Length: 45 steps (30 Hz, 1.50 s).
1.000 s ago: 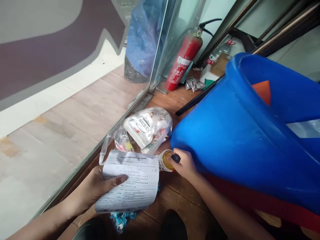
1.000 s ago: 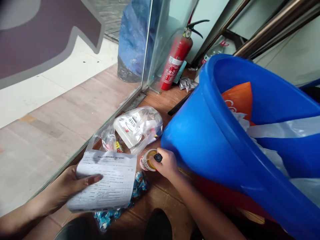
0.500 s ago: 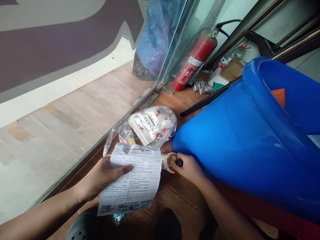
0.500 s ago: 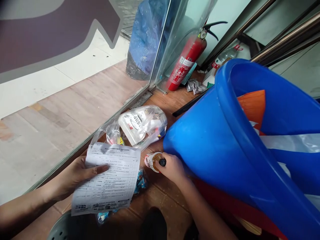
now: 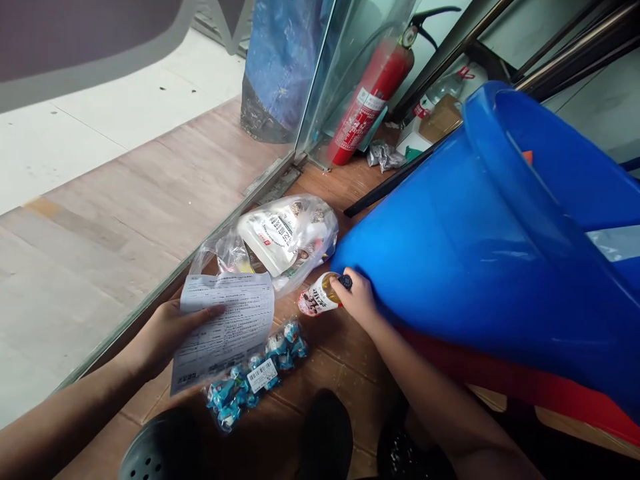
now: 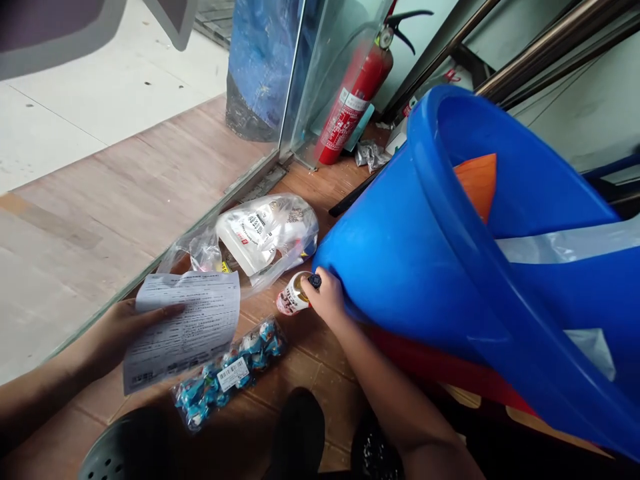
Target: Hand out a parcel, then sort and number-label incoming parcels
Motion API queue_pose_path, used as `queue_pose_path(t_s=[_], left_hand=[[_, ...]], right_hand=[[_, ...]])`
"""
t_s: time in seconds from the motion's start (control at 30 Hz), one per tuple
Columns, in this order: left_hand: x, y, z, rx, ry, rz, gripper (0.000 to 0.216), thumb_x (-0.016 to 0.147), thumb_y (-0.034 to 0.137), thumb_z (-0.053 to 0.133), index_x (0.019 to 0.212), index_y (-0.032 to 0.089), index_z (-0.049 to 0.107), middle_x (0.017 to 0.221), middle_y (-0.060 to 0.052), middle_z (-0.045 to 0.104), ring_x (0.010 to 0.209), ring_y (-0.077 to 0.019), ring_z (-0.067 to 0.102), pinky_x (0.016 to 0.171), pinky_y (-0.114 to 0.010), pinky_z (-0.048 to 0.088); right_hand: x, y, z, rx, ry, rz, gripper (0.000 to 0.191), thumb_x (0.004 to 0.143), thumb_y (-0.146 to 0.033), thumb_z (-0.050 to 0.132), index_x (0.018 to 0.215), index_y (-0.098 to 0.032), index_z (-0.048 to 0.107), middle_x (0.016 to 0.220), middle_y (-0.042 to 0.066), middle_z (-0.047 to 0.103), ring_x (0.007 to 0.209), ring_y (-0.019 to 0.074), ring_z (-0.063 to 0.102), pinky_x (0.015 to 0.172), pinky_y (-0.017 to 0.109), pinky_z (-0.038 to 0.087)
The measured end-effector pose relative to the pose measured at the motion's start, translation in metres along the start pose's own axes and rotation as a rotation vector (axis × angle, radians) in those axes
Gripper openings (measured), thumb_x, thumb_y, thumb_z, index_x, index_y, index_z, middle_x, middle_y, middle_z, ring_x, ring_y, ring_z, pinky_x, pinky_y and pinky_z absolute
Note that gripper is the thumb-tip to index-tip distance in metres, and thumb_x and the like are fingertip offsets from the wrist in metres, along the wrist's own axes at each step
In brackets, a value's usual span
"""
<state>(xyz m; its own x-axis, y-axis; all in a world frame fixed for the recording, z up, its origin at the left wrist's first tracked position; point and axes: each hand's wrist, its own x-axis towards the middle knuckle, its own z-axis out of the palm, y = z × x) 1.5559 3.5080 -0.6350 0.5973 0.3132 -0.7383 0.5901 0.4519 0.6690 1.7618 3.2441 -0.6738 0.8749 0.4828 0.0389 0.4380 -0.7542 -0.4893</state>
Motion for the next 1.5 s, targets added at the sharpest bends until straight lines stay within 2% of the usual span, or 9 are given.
queue_pose_path(t_s=[0.1,0.27,0.5,0.7,0.8,0.9,1.17,1.3,1.5], left_hand=[[-0.003,0.001,0.002,0.01,-0.014,0.012,0.047,0.069,0.035,0.08,0.103,0.009,0.061,0.077,0.005,0.076,0.073,-0.0154,0.07,0.061,-0.016,0.055],[-0.005,0.002,0.005,-0.036,-0.037,-0.035,0.038,0.071,0.031,0.08,0.097,0.009,0.063,0.073,0.005,0.075,0.068,-0.0141,0.07,0.059,-0.016,0.056],[-0.003,0.0,0.005,-0.017,-0.036,-0.065,0.046,0.07,0.035,0.08,0.101,0.007,0.063,0.071,0.003,0.075,0.064,-0.0125,0.069,0.061,-0.016,0.056],[0.009,-0.011,0.001,-0.056,0.0,-0.073,0.064,0.048,0.042,0.09,0.098,0.009,0.065,0.074,-0.001,0.075,0.064,-0.0149,0.069,0.056,-0.018,0.056],[0.011,-0.013,0.0,-0.035,0.026,-0.042,0.073,0.043,0.045,0.091,0.102,0.011,0.065,0.077,-0.001,0.076,0.065,-0.0144,0.069,0.057,-0.018,0.056],[0.011,-0.012,0.001,-0.039,0.024,-0.078,0.072,0.04,0.046,0.091,0.098,0.011,0.066,0.077,-0.002,0.076,0.065,-0.0151,0.069,0.056,-0.019,0.056],[0.006,-0.007,0.004,-0.062,0.025,-0.069,0.07,0.043,0.043,0.091,0.099,0.01,0.065,0.074,0.0,0.075,0.064,-0.0136,0.068,0.057,-0.018,0.055],[0.006,-0.008,0.004,-0.015,0.033,-0.069,0.075,0.048,0.044,0.089,0.109,0.009,0.062,0.073,0.0,0.075,0.063,-0.014,0.068,0.058,-0.019,0.055],[0.006,-0.009,0.004,-0.028,0.007,-0.11,0.059,0.054,0.04,0.088,0.098,0.008,0.065,0.073,-0.002,0.075,0.063,-0.0153,0.068,0.058,-0.02,0.055]], right_hand=[[0.007,-0.004,0.001,-0.077,0.055,0.015,0.031,0.079,-0.047,0.05,0.068,-0.025,0.031,0.062,-0.001,0.045,0.06,0.0172,0.042,0.059,0.031,0.033],[0.014,-0.004,0.002,-0.209,0.005,-0.018,0.029,0.084,-0.043,0.051,0.073,-0.025,0.031,0.07,0.005,0.053,0.069,0.0217,0.051,0.065,0.032,0.038],[0.023,-0.011,-0.001,-0.413,-0.027,-0.025,0.026,0.09,-0.041,0.051,0.09,-0.015,0.051,0.092,0.016,0.061,0.077,0.0252,0.057,0.065,0.032,0.042],[0.034,-0.03,-0.006,-0.586,-0.13,0.058,0.03,0.094,-0.034,0.048,0.106,-0.007,0.057,0.108,0.021,0.059,0.082,0.0234,0.061,0.069,0.031,0.045],[0.04,-0.04,-0.007,-0.657,-0.188,0.1,0.035,0.096,-0.035,0.044,0.108,-0.005,0.057,0.109,0.02,0.06,0.087,0.0241,0.062,0.07,0.03,0.045],[0.044,-0.048,-0.006,-0.686,-0.218,0.122,0.038,0.097,-0.037,0.041,0.108,-0.004,0.058,0.107,0.02,0.062,0.089,0.0242,0.063,0.071,0.029,0.045],[0.052,-0.051,-0.005,-0.706,-0.228,0.125,0.038,0.097,-0.035,0.041,0.109,-0.002,0.057,0.108,0.021,0.063,0.091,0.0254,0.064,0.073,0.03,0.046],[0.055,-0.052,-0.004,-0.713,-0.236,0.143,0.038,0.098,-0.035,0.04,0.109,-0.002,0.057,0.107,0.021,0.064,0.094,0.026,0.064,0.075,0.031,0.047],[0.05,-0.062,-0.009,-0.725,-0.283,0.135,0.036,0.097,-0.036,0.04,0.11,-0.005,0.056,0.11,0.02,0.063,0.094,0.0259,0.065,0.074,0.03,0.047]])
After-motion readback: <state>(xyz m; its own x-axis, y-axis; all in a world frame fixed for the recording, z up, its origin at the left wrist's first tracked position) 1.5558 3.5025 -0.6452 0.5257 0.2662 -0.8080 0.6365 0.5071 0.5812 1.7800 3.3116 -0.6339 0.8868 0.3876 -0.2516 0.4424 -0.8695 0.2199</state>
